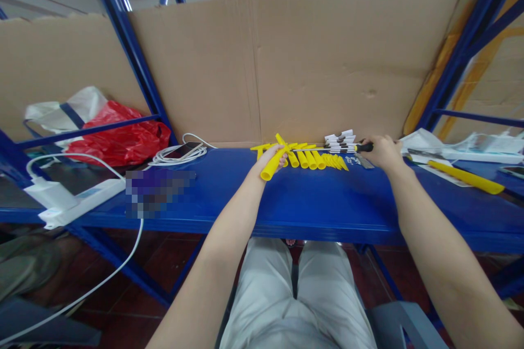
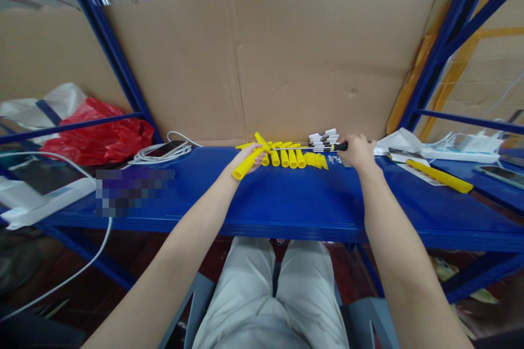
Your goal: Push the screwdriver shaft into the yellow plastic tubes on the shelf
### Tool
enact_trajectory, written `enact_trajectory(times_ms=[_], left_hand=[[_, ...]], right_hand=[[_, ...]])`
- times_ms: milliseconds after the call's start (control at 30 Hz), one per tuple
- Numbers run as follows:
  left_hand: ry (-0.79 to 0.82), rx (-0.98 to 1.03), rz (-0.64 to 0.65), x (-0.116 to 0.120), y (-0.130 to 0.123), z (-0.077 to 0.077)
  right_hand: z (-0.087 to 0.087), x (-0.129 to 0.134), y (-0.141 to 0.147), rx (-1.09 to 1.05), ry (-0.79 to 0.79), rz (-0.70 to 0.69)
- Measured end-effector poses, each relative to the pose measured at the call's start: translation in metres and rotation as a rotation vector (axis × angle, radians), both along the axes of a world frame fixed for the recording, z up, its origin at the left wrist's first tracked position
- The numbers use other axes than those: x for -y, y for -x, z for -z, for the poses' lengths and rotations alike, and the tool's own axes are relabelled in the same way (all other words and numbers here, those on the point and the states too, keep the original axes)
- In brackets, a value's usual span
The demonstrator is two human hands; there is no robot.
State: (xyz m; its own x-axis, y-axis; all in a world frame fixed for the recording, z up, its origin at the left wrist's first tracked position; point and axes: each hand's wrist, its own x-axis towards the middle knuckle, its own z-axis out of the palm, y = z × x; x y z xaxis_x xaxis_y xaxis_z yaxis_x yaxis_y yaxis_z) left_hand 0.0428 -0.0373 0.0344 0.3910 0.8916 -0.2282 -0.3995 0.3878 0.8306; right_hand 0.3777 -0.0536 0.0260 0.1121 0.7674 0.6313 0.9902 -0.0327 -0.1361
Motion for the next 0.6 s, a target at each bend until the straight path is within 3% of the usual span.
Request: enact_trajectory(times_ms=[300, 600], left_hand=[[-0.003, -0.083, -0.007, 0.0051, -0.0015, -0.0059], [-0.108, -0.265, -0.030, -0.0004, -0.0045, -0.0030]], right_hand=[[0.0020, -0.0024, -0.0060, -0.012, -0.003, -0.031], [-0.0001, 0.0018, -0.0029, 0.060, 0.061, -0.038]])
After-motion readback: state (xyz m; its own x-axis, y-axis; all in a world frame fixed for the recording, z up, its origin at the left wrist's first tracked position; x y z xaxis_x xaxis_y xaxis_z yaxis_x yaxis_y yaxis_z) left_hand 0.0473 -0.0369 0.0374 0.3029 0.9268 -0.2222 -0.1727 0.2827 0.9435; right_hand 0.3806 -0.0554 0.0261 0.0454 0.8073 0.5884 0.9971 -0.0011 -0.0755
